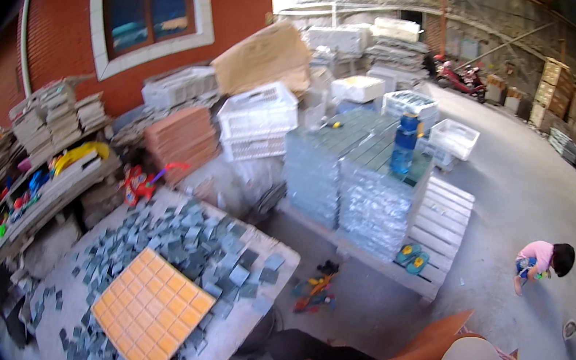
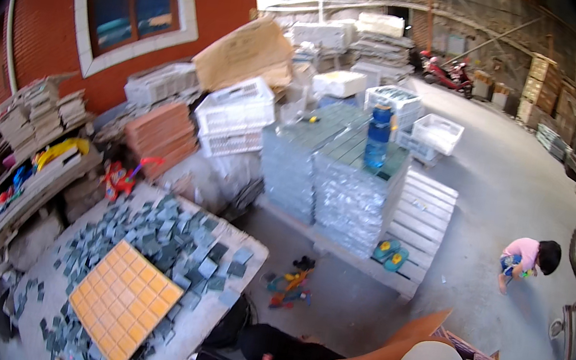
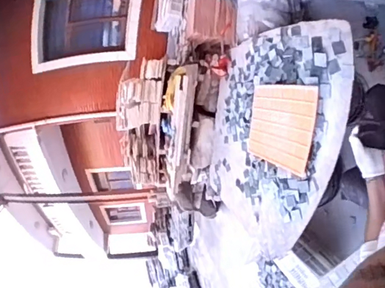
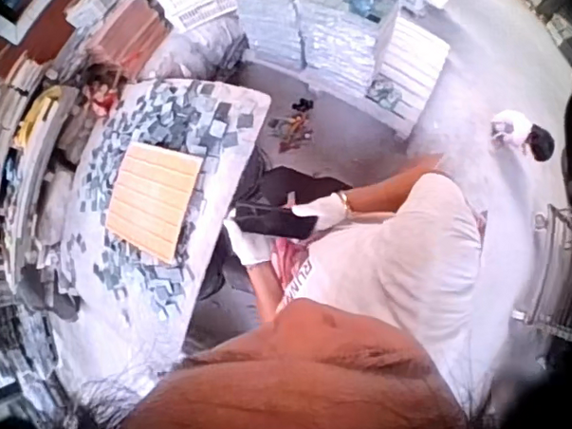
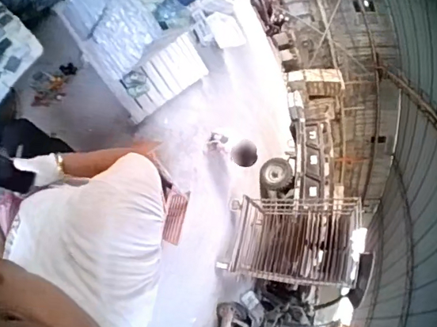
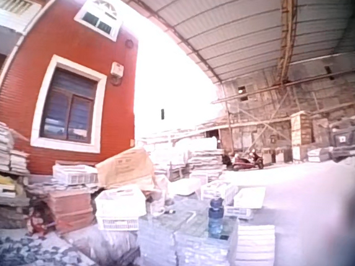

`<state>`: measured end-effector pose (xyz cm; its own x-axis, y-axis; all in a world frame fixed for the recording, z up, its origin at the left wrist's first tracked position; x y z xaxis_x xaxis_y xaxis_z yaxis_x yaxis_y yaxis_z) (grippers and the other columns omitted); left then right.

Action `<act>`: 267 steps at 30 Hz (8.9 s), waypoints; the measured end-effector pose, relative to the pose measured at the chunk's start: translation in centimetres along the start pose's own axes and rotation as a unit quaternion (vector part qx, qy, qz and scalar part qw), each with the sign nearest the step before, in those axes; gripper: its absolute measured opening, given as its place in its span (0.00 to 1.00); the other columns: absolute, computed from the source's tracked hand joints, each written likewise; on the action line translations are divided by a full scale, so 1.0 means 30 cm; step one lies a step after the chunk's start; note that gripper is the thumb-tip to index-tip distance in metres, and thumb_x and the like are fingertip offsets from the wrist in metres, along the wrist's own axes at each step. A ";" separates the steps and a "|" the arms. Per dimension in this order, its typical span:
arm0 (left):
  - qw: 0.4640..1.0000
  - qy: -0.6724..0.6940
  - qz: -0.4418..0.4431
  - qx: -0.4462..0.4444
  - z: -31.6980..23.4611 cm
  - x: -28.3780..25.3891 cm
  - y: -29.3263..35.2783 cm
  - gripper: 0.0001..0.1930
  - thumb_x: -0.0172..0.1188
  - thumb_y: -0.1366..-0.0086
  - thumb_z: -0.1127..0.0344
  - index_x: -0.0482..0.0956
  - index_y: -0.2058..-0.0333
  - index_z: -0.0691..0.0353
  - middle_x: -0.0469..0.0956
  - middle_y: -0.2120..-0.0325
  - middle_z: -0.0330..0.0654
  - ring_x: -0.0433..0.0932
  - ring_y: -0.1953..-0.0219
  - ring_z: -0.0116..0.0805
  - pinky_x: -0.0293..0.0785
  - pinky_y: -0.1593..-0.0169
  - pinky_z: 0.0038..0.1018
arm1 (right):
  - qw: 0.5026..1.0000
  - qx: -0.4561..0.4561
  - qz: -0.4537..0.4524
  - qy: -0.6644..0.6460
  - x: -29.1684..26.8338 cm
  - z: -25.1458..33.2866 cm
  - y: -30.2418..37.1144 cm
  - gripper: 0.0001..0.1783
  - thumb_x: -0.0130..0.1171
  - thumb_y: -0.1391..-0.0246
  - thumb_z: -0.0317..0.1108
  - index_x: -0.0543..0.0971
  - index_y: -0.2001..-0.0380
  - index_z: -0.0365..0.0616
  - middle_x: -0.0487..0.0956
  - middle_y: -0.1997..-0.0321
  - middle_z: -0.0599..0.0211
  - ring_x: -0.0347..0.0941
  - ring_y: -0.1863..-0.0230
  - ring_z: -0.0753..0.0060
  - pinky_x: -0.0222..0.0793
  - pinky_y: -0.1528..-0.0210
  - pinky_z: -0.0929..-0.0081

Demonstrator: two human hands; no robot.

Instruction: The person places small square tiles one by one onto a gridded board, filling empty slots from a large pile on the table. The person occasionally flips the board to check alignment and continues placing tiles until the board is full.

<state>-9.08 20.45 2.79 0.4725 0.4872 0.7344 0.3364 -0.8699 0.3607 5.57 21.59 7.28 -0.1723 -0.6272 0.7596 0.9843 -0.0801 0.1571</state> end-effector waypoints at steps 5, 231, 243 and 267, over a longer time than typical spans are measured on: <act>0.997 -0.013 0.072 -0.012 0.065 0.026 0.046 0.23 0.45 0.32 0.44 0.72 0.54 0.59 0.77 0.57 0.42 0.75 0.55 0.40 0.70 0.46 0.39 | 0.979 0.134 0.012 -0.155 -0.119 -0.140 -0.050 0.28 0.44 0.35 0.51 0.67 0.42 0.41 0.73 0.44 0.67 0.71 0.47 0.73 0.63 0.42 0.78; 0.706 -0.557 -0.293 0.326 -1.377 -0.688 -0.925 0.23 0.46 0.30 0.52 0.72 0.49 0.68 0.76 0.54 0.42 0.74 0.53 0.32 0.66 0.47 0.25 | 0.635 -0.112 0.081 0.760 -0.340 0.839 -2.060 0.36 0.41 0.43 0.66 0.73 0.45 0.51 0.74 0.43 0.60 0.68 0.42 0.54 0.61 0.40 0.66; 0.800 -0.521 -0.107 0.279 -1.250 -0.578 -0.873 0.35 0.44 0.33 0.40 0.67 0.43 0.68 0.75 0.51 0.47 0.71 0.48 0.33 0.63 0.43 0.26 | 0.570 -0.125 0.015 0.812 -0.301 0.745 -2.003 0.44 0.42 0.48 0.72 0.80 0.59 0.35 0.77 0.55 0.38 0.73 0.51 0.45 0.63 0.44 0.59; 0.716 -0.544 -0.139 0.415 -0.479 -0.204 -0.157 0.30 0.59 0.41 0.50 0.66 0.46 0.63 0.66 0.46 0.57 0.62 0.40 0.54 0.59 0.38 0.38 | 0.613 -0.185 0.049 0.766 -0.051 0.319 -0.957 0.23 0.62 0.54 0.48 0.76 0.59 0.46 0.78 0.58 0.54 0.74 0.54 0.53 0.70 0.52 0.63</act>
<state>-25.27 20.48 4.85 0.4969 0.7967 -0.3439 0.6954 -0.6027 -0.3914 -22.78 32.26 7.64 -0.1522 -0.6118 -0.7762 0.9772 0.0245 -0.2109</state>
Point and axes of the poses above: each hand's wrist, its own y-axis away from the middle knuckle, its own x-axis out of the palm, z = x × y, the point moved 8 cm from there along -y, towards the middle knuckle
